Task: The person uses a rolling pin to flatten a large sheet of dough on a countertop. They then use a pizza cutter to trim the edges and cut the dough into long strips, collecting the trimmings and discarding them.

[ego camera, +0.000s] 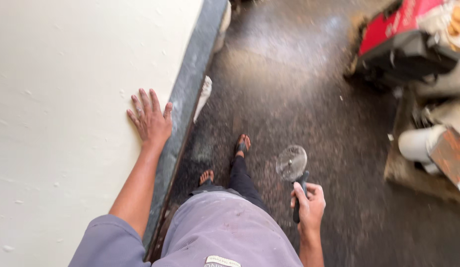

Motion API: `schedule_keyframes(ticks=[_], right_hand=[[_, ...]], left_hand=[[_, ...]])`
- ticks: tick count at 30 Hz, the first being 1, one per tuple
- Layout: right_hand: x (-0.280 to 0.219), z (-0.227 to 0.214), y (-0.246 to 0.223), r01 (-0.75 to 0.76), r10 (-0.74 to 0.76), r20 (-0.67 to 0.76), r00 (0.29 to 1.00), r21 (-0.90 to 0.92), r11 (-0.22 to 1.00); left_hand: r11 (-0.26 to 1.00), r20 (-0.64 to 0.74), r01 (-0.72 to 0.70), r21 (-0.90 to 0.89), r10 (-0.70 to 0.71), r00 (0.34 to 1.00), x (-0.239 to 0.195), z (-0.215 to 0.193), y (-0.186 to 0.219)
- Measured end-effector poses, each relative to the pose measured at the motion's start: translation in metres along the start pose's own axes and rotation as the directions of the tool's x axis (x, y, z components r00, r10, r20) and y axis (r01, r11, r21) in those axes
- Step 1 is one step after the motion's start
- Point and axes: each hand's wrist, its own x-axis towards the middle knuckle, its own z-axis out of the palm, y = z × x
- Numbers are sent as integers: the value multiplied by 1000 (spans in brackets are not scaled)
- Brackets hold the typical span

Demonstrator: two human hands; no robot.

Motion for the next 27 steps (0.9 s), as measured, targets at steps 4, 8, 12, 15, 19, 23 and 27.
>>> schedule_keyframes(ticks=[4,8,12,15,19,23,27], right_hand=[[94,6,-20,54,-58,63,996,77,996],[193,14,-69,147,-159,88,983,126,981],[276,32,-141,286,-303,159,940,126,950],[324,52,-179,321,-346,214,913,142,936],[374,108,-210,326,-343,302,890,106,939],[402,179,-224,230,-244,343,907,81,970],[423,250,-246,187,-203,327,923,81,979]], left_hand=[[995,-14,76,68,-75,997,46,5,9],[979,-9,177,103,-177,984,67,8,20],[946,-73,311,92,-305,950,90,10,37],[933,-155,356,52,-345,926,88,19,46],[889,-207,457,-14,-450,869,103,21,54],[832,-231,548,-86,-551,802,133,15,68],[770,-265,608,-192,-638,723,168,5,85]])
